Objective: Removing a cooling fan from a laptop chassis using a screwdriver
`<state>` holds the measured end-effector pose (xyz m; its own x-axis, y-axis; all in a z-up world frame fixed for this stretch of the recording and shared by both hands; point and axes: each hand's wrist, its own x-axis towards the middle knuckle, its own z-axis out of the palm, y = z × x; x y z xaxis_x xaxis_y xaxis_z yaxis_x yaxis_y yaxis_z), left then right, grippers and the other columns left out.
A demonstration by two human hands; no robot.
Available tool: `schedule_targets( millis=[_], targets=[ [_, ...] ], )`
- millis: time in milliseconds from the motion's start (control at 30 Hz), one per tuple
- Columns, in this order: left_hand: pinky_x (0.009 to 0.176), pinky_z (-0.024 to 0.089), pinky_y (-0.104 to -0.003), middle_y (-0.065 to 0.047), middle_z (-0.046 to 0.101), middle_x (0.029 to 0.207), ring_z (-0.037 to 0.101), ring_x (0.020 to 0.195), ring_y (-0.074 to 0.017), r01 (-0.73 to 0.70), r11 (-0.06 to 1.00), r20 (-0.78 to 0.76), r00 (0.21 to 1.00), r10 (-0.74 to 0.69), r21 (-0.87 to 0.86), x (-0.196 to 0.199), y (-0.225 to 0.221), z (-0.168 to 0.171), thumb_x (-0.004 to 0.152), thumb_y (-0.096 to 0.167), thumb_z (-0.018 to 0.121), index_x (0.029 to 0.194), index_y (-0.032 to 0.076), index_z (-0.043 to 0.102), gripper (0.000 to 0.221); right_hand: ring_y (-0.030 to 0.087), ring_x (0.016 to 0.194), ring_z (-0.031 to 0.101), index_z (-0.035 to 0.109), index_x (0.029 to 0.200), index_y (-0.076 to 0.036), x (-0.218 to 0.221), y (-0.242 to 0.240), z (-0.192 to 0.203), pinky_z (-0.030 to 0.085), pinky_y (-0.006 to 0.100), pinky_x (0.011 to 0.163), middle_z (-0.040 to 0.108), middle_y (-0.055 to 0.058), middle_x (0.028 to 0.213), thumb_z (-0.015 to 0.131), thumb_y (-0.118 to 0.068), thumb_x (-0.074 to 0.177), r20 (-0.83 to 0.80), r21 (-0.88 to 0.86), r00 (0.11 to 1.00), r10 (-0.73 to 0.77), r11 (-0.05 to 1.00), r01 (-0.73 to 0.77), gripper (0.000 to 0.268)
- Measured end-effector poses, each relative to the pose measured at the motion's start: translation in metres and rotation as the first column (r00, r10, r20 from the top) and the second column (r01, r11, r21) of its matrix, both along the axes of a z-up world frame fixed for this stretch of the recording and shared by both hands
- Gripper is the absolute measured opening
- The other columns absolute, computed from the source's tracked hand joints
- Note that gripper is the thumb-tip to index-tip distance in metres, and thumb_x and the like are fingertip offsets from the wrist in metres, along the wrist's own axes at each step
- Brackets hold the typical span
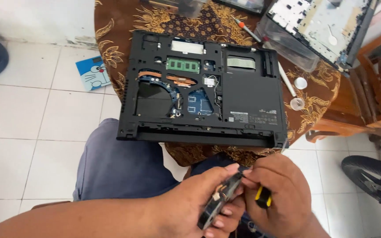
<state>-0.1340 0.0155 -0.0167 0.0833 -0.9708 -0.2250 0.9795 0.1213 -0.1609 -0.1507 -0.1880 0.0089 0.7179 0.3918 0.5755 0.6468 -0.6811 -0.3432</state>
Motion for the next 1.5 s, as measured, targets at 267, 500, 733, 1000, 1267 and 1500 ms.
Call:
schedule_targets(
  millis=[267, 500, 733, 1000, 1267, 1500],
  targets=[
    [0.044, 0.029, -0.017, 0.001, 0.032, 0.072, 0.032, 0.053, -0.0069, 0.008, 1.000, 0.285, 0.958, -0.009, 0.002, 0.023, 0.017, 0.035, 0.100, 0.079, 0.040, 0.087, 0.019, 0.045, 0.062, 0.024, 0.101, 0.065, 0.069, 0.090, -0.025, 0.003, -0.048, 0.006, 0.053, 0.037, 0.089, 0.071, -0.003, 0.101, 0.068, -0.011, 0.072, -0.175, -0.253, 0.965, -0.194, 0.956, 0.147, 0.023],
    [0.045, 0.028, -0.018, 0.002, 0.036, 0.072, 0.030, 0.053, -0.0068, -0.034, 0.993, 0.456, 0.890, -0.023, 0.116, 0.024, 0.010, 0.026, 0.105, 0.063, 0.045, 0.090, 0.019, 0.044, 0.047, 0.022, 0.095, 0.070, 0.068, 0.103, 0.001, 0.070, -0.040, 0.035, 0.057, 0.033, 0.077, 0.074, 0.014, 0.107, 0.074, 0.003, 0.107, -0.124, -0.017, 0.874, -0.469, 0.882, 0.471, 0.008],
    [0.049, 0.042, -0.021, 0.000, 0.056, 0.081, 0.049, 0.057, -0.0088, 0.034, 0.947, 0.582, 0.782, -0.223, 0.318, 0.021, 0.008, 0.030, 0.103, 0.058, 0.053, 0.111, 0.015, 0.053, 0.043, 0.015, 0.074, 0.053, 0.075, 0.092, -0.016, 0.122, -0.019, 0.047, 0.043, 0.033, 0.067, 0.065, 0.001, 0.082, 0.080, -0.028, 0.097, -0.496, -0.247, 0.567, -0.658, 0.733, 0.634, 0.014],
    [0.050, 0.043, -0.021, -0.001, 0.059, 0.083, 0.051, 0.056, -0.0092, -0.007, 0.931, 0.647, 0.721, -0.248, 0.365, 0.031, 0.013, 0.040, 0.101, 0.056, 0.052, 0.115, 0.015, 0.055, 0.043, 0.019, 0.103, 0.060, 0.076, 0.095, -0.016, 0.157, -0.008, 0.039, 0.045, 0.038, 0.083, 0.068, 0.000, 0.106, 0.074, -0.027, 0.096, -0.484, -0.344, 0.672, -0.560, 0.828, 0.442, 0.011],
    [0.048, 0.043, -0.019, 0.000, 0.059, 0.078, 0.050, 0.053, -0.0077, 0.001, 0.936, 0.591, 0.775, -0.224, 0.352, 0.035, 0.014, 0.037, 0.101, 0.055, 0.056, 0.119, 0.019, 0.057, 0.041, 0.017, 0.095, 0.061, 0.077, 0.094, -0.016, 0.154, -0.014, 0.030, 0.045, 0.034, 0.082, 0.070, 0.000, 0.102, 0.077, -0.029, 0.094, -0.454, -0.305, 0.701, -0.550, 0.835, 0.457, 0.013],
    [0.048, 0.039, -0.024, -0.002, 0.058, 0.078, 0.047, 0.055, -0.0122, -0.093, 0.949, 0.664, 0.735, -0.138, 0.301, 0.030, 0.010, 0.030, 0.103, 0.053, 0.054, 0.094, 0.014, 0.053, 0.041, 0.028, 0.102, 0.063, 0.070, 0.115, -0.004, 0.137, -0.035, 0.031, 0.050, 0.043, 0.087, 0.068, 0.015, 0.110, 0.068, -0.010, 0.104, -0.250, -0.211, 0.862, -0.441, 0.894, 0.396, 0.012]
  ],
)
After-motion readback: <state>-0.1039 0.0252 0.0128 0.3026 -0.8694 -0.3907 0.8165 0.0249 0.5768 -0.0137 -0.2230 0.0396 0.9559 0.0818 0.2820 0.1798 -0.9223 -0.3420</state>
